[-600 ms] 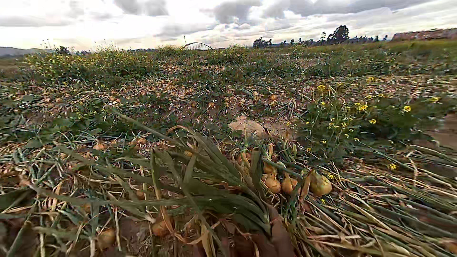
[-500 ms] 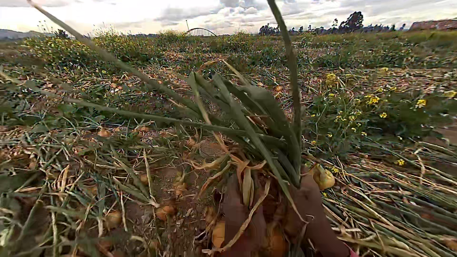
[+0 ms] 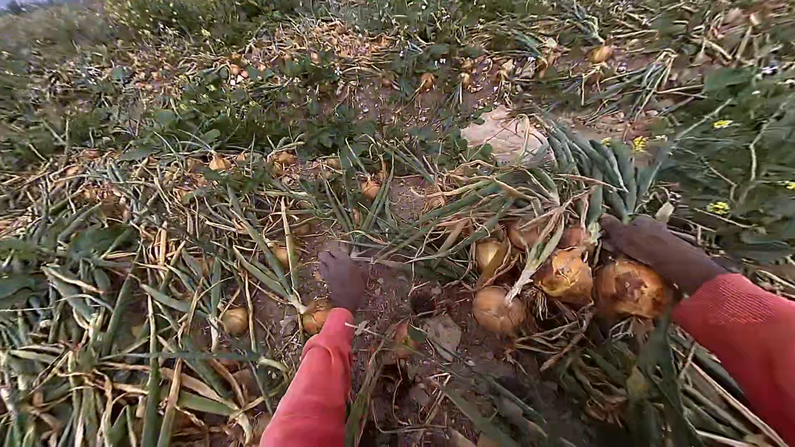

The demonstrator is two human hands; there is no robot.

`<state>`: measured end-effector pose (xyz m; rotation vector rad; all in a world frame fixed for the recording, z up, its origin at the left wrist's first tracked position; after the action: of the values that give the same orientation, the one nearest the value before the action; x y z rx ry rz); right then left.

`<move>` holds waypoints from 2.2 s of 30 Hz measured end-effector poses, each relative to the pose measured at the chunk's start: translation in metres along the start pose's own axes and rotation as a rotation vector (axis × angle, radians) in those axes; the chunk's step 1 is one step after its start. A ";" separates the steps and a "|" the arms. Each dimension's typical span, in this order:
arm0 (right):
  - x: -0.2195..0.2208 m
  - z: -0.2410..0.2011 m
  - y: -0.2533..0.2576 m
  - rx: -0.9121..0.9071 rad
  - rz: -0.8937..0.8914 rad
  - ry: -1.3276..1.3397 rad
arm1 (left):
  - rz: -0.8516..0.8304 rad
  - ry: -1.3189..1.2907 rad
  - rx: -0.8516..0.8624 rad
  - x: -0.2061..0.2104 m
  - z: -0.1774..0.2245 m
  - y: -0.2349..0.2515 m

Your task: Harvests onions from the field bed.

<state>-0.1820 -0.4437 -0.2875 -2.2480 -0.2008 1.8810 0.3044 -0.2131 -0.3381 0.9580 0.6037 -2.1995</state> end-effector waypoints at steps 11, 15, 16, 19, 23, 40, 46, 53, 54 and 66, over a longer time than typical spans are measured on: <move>0.018 0.026 0.020 0.006 0.132 0.065 | -0.009 -0.455 0.114 0.006 -0.004 -0.029; 0.027 0.030 0.014 0.083 0.107 0.206 | -0.059 -0.322 0.315 0.012 0.008 -0.091; 0.028 0.030 0.016 0.078 0.134 0.230 | -0.148 -0.216 0.307 0.017 0.012 -0.093; 0.024 0.036 0.023 0.024 0.237 0.192 | -0.412 0.095 0.253 0.033 0.024 -0.101; 0.023 0.035 0.018 0.056 0.229 0.209 | -0.714 0.376 0.183 0.063 0.022 -0.131; 0.028 0.040 0.031 -0.015 0.317 0.179 | -0.857 0.824 0.294 0.094 0.038 -0.166; 0.031 0.038 0.031 -0.034 0.337 0.188 | -0.795 0.641 0.555 0.091 0.021 -0.150; 0.031 0.038 0.027 -0.070 0.341 0.160 | -0.320 0.323 0.957 0.073 0.020 -0.163; 0.029 0.038 0.027 -0.070 0.350 0.156 | -0.294 0.314 0.961 0.071 0.022 -0.162; 0.024 0.035 0.017 -0.036 0.297 0.205 | -0.352 -0.045 0.589 0.051 0.013 -0.131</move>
<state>-0.2121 -0.4520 -0.3207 -2.5947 0.1403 1.7686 0.1772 -0.1517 -0.3497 1.1503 0.0916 -2.7865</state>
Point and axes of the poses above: each hand's wrist, its own y-axis towards the middle knuckle, its own x-axis out of the palm, z = x × y, the point moved 10 cm from there along y, towards the middle knuckle, and after that the axes turned 15 degrees about -y, right-handed, at the moved point
